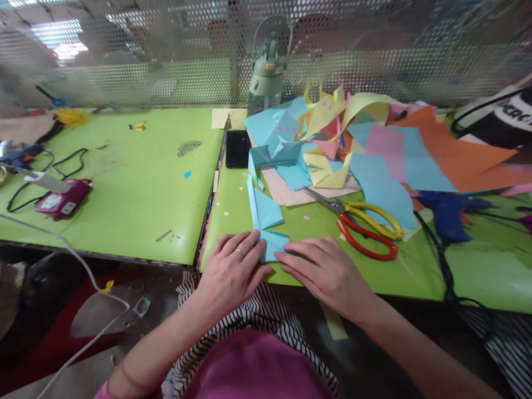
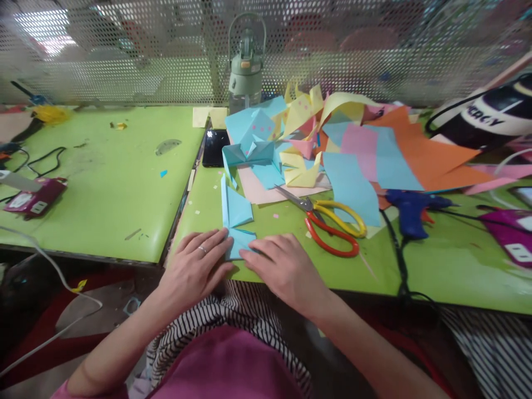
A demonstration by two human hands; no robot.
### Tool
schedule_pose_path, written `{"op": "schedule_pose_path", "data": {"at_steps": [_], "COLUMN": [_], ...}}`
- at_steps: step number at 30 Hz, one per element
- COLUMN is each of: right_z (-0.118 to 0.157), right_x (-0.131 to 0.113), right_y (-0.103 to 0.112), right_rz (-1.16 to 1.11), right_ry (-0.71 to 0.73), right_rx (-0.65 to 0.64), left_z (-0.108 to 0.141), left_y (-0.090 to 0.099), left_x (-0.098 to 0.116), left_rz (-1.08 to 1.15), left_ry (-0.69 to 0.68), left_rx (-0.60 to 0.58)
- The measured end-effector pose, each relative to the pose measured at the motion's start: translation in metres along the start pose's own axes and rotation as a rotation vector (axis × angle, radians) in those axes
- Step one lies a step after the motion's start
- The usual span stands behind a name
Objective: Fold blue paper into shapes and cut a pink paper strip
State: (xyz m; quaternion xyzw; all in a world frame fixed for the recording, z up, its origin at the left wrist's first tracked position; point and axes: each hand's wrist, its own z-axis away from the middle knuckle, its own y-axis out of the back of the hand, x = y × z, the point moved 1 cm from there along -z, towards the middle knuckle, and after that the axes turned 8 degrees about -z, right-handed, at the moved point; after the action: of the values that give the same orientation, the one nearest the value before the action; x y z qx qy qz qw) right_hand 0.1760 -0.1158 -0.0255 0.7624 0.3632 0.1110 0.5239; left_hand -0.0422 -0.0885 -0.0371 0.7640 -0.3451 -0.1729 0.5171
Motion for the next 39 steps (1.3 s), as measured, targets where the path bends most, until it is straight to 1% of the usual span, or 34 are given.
{"op": "schedule_pose_path", "data": {"at_steps": [3,5,6,8,10,11,13,16,19,21,23,25,28,33,39], "right_z": [-0.003,-0.004,-0.005,-0.006,-0.008,-0.010,-0.014,-0.025,-0.034,-0.036,-0.036,-0.037,-0.040,-0.049,-0.051], "right_x": [0.000,0.001,0.001,0.002,0.004,0.006,0.011,0.024,0.038,0.046,0.051,0.055,0.055,0.052,0.052], "right_y": [-0.004,-0.005,-0.005,-0.003,0.000,0.002,0.009,0.019,0.026,0.028,0.027,0.025,0.023,0.025,0.020], "right_rz": [0.042,0.038,0.014,-0.075,-0.191,-0.245,-0.340,-0.448,-0.521,-0.599,-0.687,-0.752,-0.819,-0.892,-0.949], "right_ry": [0.029,0.007,-0.011,-0.057,-0.114,-0.151,-0.229,-0.362,-0.556,-0.690,-0.762,-0.779,-0.782,-0.772,-0.782], "right_rx": [-0.004,0.038,0.063,0.103,0.132,0.144,0.156,0.160,0.105,0.060,0.062,0.104,0.164,0.231,0.224], "left_z": [-0.003,-0.007,-0.009,-0.014,-0.023,-0.030,-0.048,-0.084,-0.119,-0.138,-0.153,-0.163,-0.174,-0.187,-0.194], "left_y": [0.007,0.010,0.010,0.008,0.007,0.007,0.013,0.031,0.048,0.052,0.053,0.054,0.054,0.053,0.051], "left_x": [-0.008,-0.013,-0.016,-0.020,-0.021,-0.020,-0.021,-0.032,-0.052,-0.065,-0.075,-0.081,-0.082,-0.074,-0.060], "left_rz": [-0.008,-0.018,-0.030,-0.067,-0.094,-0.089,-0.027,0.147,0.324,0.420,0.483,0.495,0.484,0.451,0.410], "left_ry": [-0.094,-0.159,-0.181,-0.204,-0.197,-0.191,-0.178,-0.109,-0.024,-0.007,0.003,-0.006,-0.033,-0.053,-0.039], "left_rx": [-0.067,-0.099,-0.094,-0.058,-0.017,-0.014,-0.044,-0.198,-0.348,-0.486,-0.586,-0.629,-0.640,-0.671,-0.750]}}
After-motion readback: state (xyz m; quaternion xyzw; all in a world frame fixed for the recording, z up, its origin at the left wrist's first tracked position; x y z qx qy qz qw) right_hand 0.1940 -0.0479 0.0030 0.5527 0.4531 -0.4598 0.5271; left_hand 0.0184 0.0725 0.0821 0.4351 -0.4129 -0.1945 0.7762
